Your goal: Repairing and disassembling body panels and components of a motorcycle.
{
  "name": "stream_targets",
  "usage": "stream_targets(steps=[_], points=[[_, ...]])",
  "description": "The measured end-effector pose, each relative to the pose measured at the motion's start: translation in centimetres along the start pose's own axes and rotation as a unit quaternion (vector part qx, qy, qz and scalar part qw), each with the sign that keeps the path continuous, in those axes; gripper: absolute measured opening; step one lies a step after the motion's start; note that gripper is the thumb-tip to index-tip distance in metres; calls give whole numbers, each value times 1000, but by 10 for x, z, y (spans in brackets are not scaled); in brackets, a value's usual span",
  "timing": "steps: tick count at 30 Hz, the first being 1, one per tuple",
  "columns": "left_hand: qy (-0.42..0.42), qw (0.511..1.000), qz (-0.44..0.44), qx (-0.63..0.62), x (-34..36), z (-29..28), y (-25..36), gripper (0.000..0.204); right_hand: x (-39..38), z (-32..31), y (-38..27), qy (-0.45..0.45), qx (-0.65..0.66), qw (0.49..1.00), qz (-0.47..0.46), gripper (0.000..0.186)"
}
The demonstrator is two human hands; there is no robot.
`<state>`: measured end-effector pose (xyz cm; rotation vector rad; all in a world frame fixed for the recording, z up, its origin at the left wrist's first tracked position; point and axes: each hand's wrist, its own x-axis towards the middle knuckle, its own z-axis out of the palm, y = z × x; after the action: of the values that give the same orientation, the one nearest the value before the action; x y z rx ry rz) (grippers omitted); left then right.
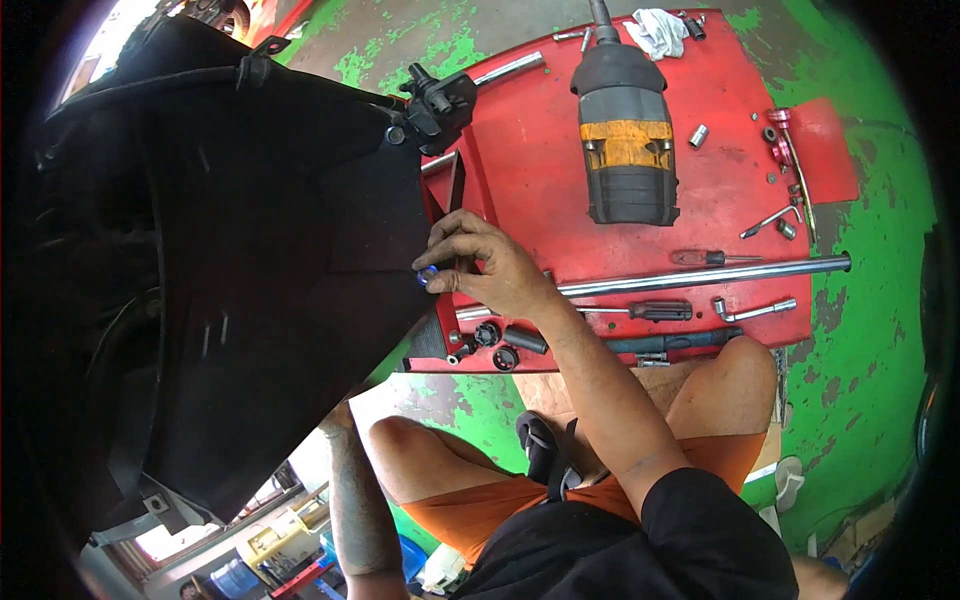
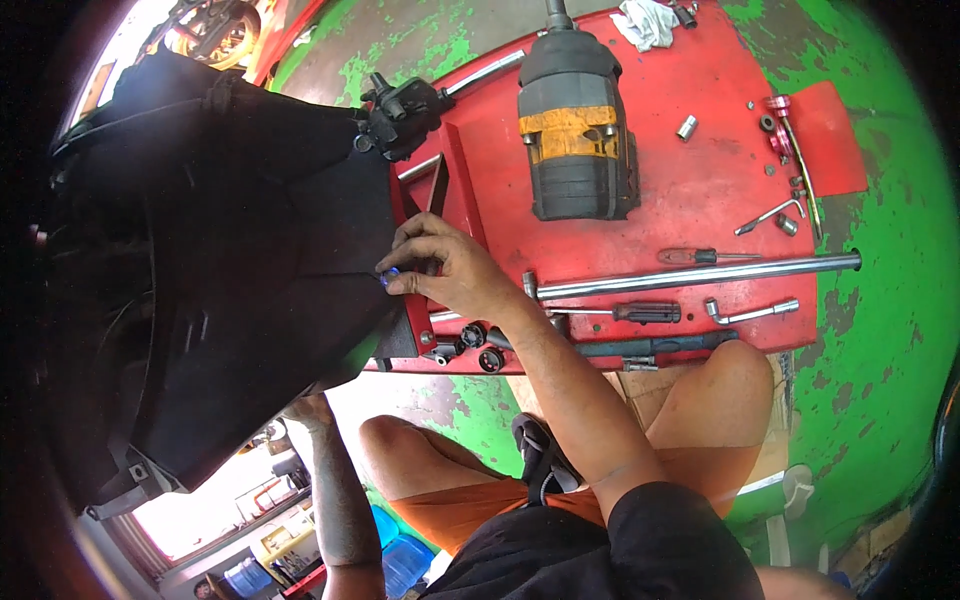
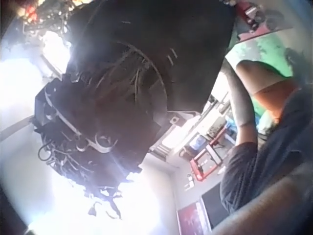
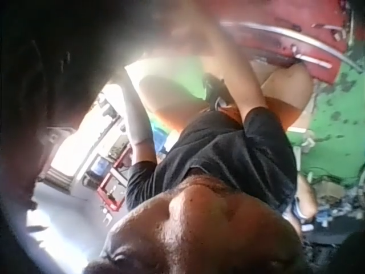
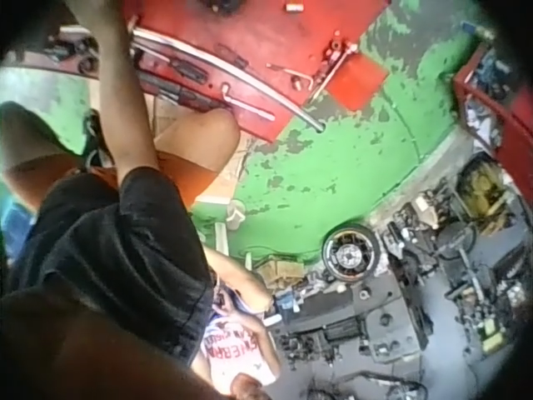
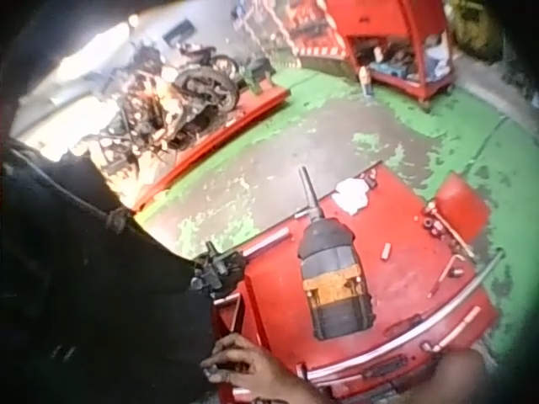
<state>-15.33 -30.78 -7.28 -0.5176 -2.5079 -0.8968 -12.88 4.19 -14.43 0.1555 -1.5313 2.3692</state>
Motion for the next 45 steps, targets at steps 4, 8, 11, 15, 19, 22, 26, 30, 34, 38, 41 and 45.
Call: stream_targets(steps=[4, 8, 11, 15, 19, 22, 26, 30, 34, 38, 41, 45], points=[[8, 1000, -2, -26, 0, 1, 2, 46, 1, -5, 2, -19, 27, 997, 65, 22], [11, 999, -8, -50, 0, 1, 8, 46, -7, 1, 22, 41, 105, 993, 26, 15], [16, 997, -17, -69, -1, 9, 9, 46, -15, 3, 24, 99, 166, 973, 123, 22], [22, 995, -31, -94, 2, 11, 8, 47, -15, 14, 17, 161, 250, 927, 227, 47], [166, 954, -8, -250, 32, 35, 47, 33, -15, 26, 2, 121, 188, 952, 209, 52], [123, 949, -35, -289, 39, 28, 54, 32, -19, 30, -14, 99, 212, 941, 243, 51], [142, 987, 32, -68, 49, 30, 83, 15, -34, 29, -38, 96, 151, 946, 271, 47], [134, 990, 44, 27, 55, 24, 92, 18, -45, 29, -55, 132, -10, 969, 209, 36], [21, 995, -27, -98, 60, 1, 99, 26, -46, 19, -81, 165, -155, 974, 20, 18], [23, 916, -160, -367, 59, -31, 100, 28, -39, 43, -173, 130, -176, 969, -111, 21], [85, 874, -168, -448, 40, -52, 86, 28, -30, 76, -235, 96, -220, 946, -217, 37], [247, 771, -251, -531, 3, -43, 81, 24, 1, 120, -293, -50, -270, 885, -377, 47]])
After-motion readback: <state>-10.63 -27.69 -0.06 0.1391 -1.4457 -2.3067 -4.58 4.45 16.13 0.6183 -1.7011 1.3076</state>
